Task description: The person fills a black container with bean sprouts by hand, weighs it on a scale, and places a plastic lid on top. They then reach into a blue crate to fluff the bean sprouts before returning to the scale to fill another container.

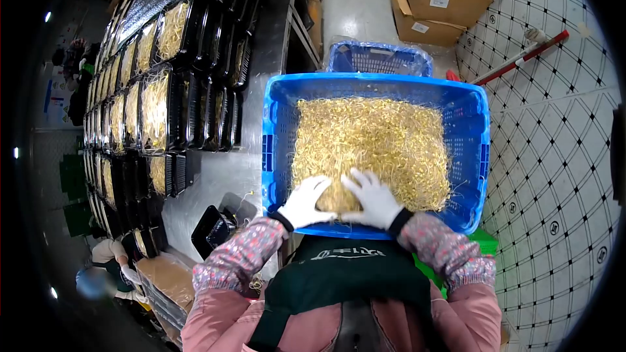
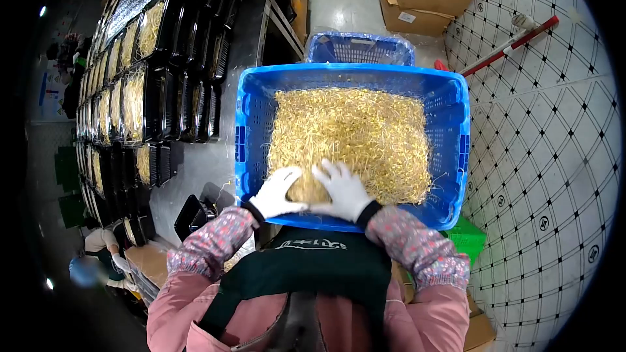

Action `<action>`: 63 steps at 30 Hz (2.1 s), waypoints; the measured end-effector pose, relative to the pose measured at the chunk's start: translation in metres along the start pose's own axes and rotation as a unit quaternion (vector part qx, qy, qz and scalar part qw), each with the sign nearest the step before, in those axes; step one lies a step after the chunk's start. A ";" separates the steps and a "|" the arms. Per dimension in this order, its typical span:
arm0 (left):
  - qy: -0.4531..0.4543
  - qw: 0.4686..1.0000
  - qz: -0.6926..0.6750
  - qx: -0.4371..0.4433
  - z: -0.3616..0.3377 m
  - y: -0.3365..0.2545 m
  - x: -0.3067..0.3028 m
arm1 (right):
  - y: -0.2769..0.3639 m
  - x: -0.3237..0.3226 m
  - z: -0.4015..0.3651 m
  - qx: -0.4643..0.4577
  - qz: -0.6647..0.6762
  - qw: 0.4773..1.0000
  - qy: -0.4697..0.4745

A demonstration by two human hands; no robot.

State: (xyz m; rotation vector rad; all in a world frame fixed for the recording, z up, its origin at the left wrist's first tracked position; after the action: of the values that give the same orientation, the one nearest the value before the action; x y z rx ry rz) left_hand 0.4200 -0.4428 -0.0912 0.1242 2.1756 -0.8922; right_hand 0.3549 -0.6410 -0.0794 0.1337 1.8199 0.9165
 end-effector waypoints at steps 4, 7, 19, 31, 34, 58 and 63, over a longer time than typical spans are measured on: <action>-0.051 0.997 0.010 -0.065 -0.010 -0.005 -0.004 | 0.008 0.008 -0.015 0.083 -0.065 0.994 -0.016; -0.027 0.993 0.047 -0.107 0.018 -0.011 0.012 | -0.002 0.014 0.006 0.066 -0.011 0.997 -0.026; 0.028 0.972 0.003 -0.234 0.020 0.026 0.002 | -0.166 0.025 -0.084 0.307 0.060 0.925 -0.215; -0.061 0.993 0.098 0.038 0.007 -0.055 -0.016 | -0.085 -0.029 -0.034 0.108 0.148 0.978 -0.101; -0.028 0.992 0.122 0.015 0.008 -0.046 -0.007 | -0.053 -0.018 -0.047 0.156 0.027 0.980 -0.118; -0.053 0.959 0.227 0.163 0.101 -0.107 -0.021 | -0.160 -0.051 -0.057 0.245 0.324 0.866 -0.292; -0.055 0.989 0.140 0.011 0.086 -0.086 -0.008 | -0.185 -0.040 -0.048 0.194 0.237 0.941 -0.142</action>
State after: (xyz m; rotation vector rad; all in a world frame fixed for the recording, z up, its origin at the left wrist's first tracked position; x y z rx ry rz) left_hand 0.4482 -0.5600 -0.0775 0.3749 1.9858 -0.7448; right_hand 0.3906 -0.8152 -0.1604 0.9408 1.6987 0.7963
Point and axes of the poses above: each hand's wrist, its own z-axis towards the middle knuckle, its own x-axis out of the palm, y = z × x, the point moved 4 cm from there along z, towards the middle knuckle, and after that the axes turned 14 degrees about -x, right-handed, at the moved point
